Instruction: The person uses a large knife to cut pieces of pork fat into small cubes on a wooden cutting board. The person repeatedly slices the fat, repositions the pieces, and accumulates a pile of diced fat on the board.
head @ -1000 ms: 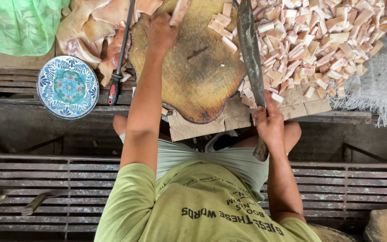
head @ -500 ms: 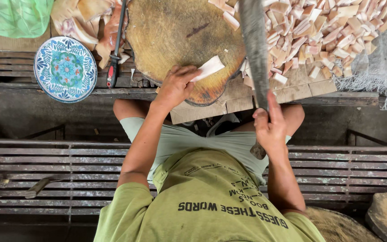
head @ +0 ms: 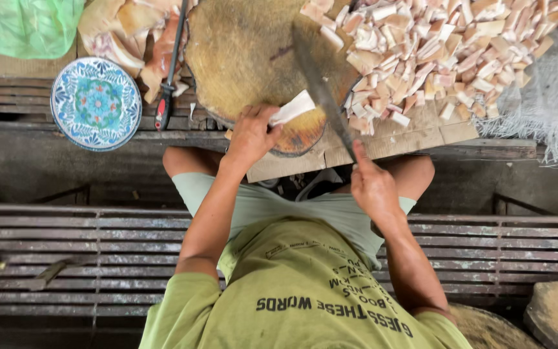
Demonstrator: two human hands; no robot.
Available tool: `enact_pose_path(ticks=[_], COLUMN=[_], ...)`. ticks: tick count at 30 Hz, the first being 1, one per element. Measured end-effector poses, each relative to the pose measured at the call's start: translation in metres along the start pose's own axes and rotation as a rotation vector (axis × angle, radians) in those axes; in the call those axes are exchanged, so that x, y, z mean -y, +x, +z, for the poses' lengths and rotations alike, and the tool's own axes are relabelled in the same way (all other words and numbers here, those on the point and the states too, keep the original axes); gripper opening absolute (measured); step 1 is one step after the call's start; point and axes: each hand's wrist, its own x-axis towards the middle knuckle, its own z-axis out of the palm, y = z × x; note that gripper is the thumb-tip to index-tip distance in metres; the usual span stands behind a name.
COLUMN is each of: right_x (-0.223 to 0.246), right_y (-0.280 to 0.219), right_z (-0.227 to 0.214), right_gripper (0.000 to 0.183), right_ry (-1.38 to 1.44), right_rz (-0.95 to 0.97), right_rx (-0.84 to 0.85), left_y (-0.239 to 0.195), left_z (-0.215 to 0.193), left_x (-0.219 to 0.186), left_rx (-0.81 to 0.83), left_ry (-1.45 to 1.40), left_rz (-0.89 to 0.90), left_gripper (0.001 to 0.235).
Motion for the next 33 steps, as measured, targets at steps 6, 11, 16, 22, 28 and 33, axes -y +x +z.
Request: enact_pose_path(ticks=[6, 11, 16, 22, 28, 33], right_x=[0.007, 0.013, 0.010, 0.010, 0.024, 0.024], right_y=[-0.019, -0.004, 0.006, -0.006, 0.004, 0.008], right_z=[-0.014, 0.011, 0.000, -0.015, 0.012, -0.003], right_gripper=[0.051, 0.060, 0.062, 0.055, 0.062, 0.061], right_ry=[0.340, 0.031, 0.026, 0.322, 0.000, 0.081], right_rz=[0.170, -0.020, 0.005, 0.065, -0.132, 0.016], right_rx=[-0.327, -0.078, 0.065, -0.202, -0.031, 0.053], left_y=[-0.004, -0.007, -0.007, -0.010, -0.013, -0.009], left_z=[0.000, -0.002, 0.000, 0.002, 0.006, 0.006], left_x=[-0.001, -0.002, -0.006, -0.005, -0.005, -0.003], left_rx=[0.014, -0.007, -0.064, -0.068, -0.089, -0.112], left_ry=[-0.011, -0.019, -0.003, -0.009, -0.017, 0.001], left_rz=[-0.015, 0.010, -0.005, -0.008, -0.010, 0.023], left_gripper=[0.035, 0.033, 0.034, 0.034, 0.034, 0.034])
